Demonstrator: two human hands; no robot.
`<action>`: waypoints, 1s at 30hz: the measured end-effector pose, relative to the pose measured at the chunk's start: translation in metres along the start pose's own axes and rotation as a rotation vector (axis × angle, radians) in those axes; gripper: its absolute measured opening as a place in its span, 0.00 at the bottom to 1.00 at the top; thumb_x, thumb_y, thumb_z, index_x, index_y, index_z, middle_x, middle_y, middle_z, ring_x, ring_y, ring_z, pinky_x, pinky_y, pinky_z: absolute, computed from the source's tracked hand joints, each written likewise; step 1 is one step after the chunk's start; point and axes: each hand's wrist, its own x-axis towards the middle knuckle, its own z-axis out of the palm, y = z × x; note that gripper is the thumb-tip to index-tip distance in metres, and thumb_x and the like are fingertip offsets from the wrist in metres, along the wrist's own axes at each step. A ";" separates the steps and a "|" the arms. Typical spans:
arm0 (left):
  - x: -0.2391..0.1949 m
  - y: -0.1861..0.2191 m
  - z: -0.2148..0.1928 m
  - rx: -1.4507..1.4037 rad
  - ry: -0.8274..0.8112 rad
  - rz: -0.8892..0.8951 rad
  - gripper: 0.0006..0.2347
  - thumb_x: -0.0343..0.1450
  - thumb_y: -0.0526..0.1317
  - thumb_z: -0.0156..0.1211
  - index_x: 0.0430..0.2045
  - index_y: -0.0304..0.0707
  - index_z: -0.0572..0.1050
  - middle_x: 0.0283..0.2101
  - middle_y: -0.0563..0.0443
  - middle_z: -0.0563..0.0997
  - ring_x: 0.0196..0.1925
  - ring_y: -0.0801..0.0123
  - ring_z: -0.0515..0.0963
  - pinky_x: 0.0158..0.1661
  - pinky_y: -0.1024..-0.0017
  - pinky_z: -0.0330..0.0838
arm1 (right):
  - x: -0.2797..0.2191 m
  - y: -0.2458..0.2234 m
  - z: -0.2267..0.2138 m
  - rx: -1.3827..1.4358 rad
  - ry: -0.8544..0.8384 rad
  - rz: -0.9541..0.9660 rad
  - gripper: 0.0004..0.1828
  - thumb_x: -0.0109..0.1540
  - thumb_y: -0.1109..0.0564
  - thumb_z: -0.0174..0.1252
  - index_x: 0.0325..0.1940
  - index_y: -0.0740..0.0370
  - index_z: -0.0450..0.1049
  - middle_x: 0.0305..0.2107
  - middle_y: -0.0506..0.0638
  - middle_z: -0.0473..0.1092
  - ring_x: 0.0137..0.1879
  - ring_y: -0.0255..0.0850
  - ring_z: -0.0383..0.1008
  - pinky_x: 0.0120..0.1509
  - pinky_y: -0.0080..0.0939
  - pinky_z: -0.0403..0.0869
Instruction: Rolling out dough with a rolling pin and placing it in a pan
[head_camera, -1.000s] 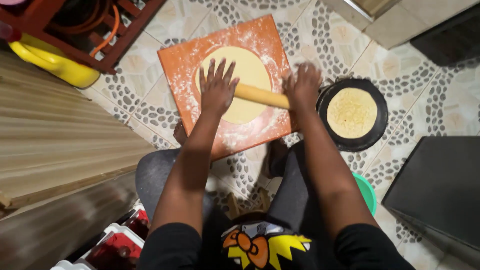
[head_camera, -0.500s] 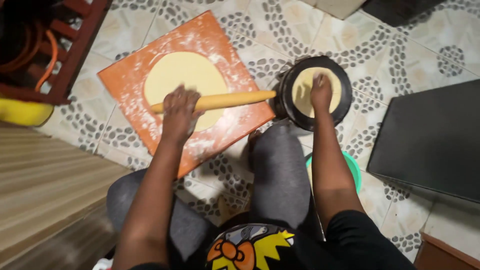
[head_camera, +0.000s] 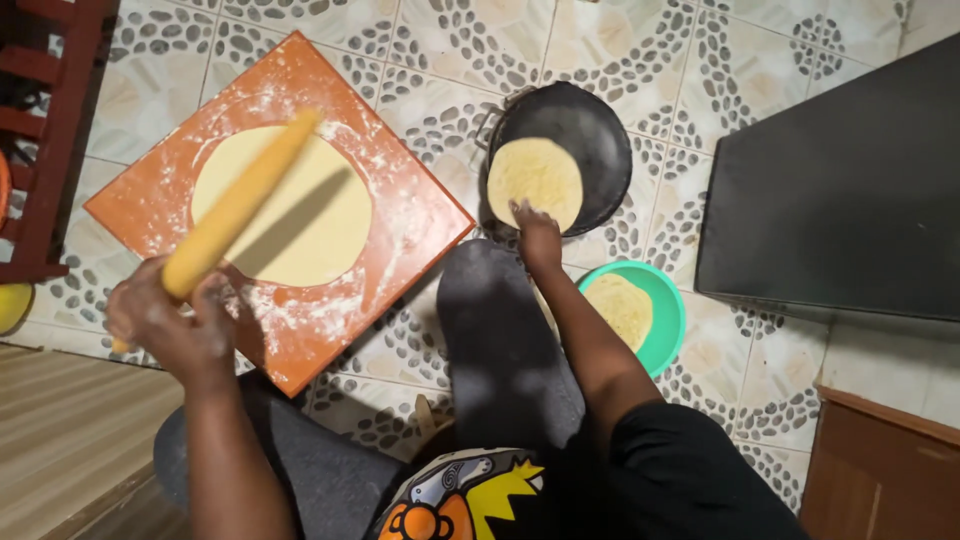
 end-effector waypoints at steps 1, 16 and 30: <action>-0.004 -0.001 -0.006 -0.019 0.066 -0.059 0.22 0.82 0.49 0.58 0.52 0.18 0.73 0.45 0.30 0.71 0.51 0.47 0.63 0.44 0.53 0.62 | -0.011 0.001 0.003 0.032 0.065 -0.074 0.43 0.50 0.68 0.50 0.70 0.44 0.71 0.62 0.55 0.72 0.50 0.57 0.77 0.49 0.57 0.73; -0.045 0.036 -0.029 -0.276 0.084 0.110 0.17 0.86 0.36 0.54 0.57 0.07 0.66 0.55 0.25 0.57 0.52 0.35 0.67 0.56 0.39 0.73 | -0.162 0.123 -0.164 1.060 -0.055 0.520 0.07 0.64 0.53 0.62 0.45 0.55 0.79 0.34 0.41 0.75 0.37 0.30 0.72 0.38 0.33 0.72; -0.049 0.064 -0.054 -0.222 0.017 0.117 0.19 0.85 0.38 0.59 0.57 0.07 0.68 0.53 0.22 0.61 0.53 0.35 0.65 0.49 0.45 0.71 | -0.265 0.161 0.022 0.009 -0.691 0.787 0.30 0.66 0.48 0.41 0.73 0.53 0.65 0.67 0.59 0.63 0.71 0.60 0.62 0.72 0.68 0.56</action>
